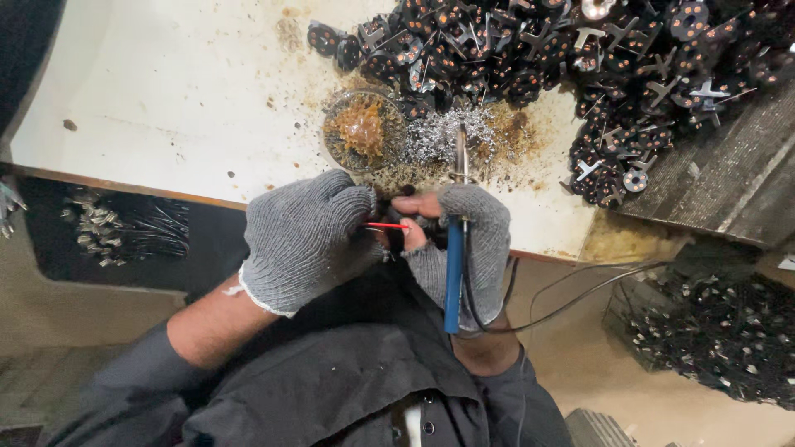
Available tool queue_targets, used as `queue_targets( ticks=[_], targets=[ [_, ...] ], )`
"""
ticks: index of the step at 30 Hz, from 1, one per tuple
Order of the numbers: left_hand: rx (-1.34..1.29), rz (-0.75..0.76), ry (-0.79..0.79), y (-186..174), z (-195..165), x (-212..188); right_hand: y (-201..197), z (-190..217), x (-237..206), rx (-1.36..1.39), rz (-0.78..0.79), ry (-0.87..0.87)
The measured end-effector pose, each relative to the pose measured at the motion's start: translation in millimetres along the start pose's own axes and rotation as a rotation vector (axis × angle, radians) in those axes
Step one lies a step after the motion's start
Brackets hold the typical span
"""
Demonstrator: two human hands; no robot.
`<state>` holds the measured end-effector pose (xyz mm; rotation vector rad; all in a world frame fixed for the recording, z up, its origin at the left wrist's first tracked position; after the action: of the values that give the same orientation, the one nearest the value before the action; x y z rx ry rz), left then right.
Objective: The person solders red and black wires onto small black electrical plug components at a workbench. They hold a component in one hand and a soldering iron in the other, dip wires into flux, solder the connections, and set finished components aside while picking up new ones.
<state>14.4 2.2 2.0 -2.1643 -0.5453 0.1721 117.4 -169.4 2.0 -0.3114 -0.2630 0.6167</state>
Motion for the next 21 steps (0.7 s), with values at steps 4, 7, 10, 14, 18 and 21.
queue_targets(
  ticks=[4,7,10,14,18,21],
  targets=[
    [-0.047,-0.018,0.028,-2,1,-1,6,14,10,-0.151,0.047,0.052],
    [-0.006,-0.010,0.023,-1,-1,2,9,18,11,-0.200,0.050,0.103],
    [-0.002,-0.012,0.018,-1,-1,2,8,15,8,-0.190,0.006,0.040],
    [-0.030,-0.039,0.038,-1,1,-2,4,5,2,-0.087,-0.023,-0.007],
    [-0.052,-0.075,0.066,0,1,-1,4,0,-8,0.082,0.001,0.046],
    [-0.018,-0.019,0.042,0,0,1,10,-6,-13,0.103,-0.126,0.036]
  ],
)
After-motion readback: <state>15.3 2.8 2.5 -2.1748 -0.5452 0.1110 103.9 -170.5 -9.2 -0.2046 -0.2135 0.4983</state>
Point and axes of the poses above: each hand's wrist, its own x-axis towards the middle knuckle, its own y-axis out of the palm, z = x × y, the point moved 1 cm from there along x, towards the middle knuckle, and after that the axes turned 10 degrees about -z, right-handed, at the moved point
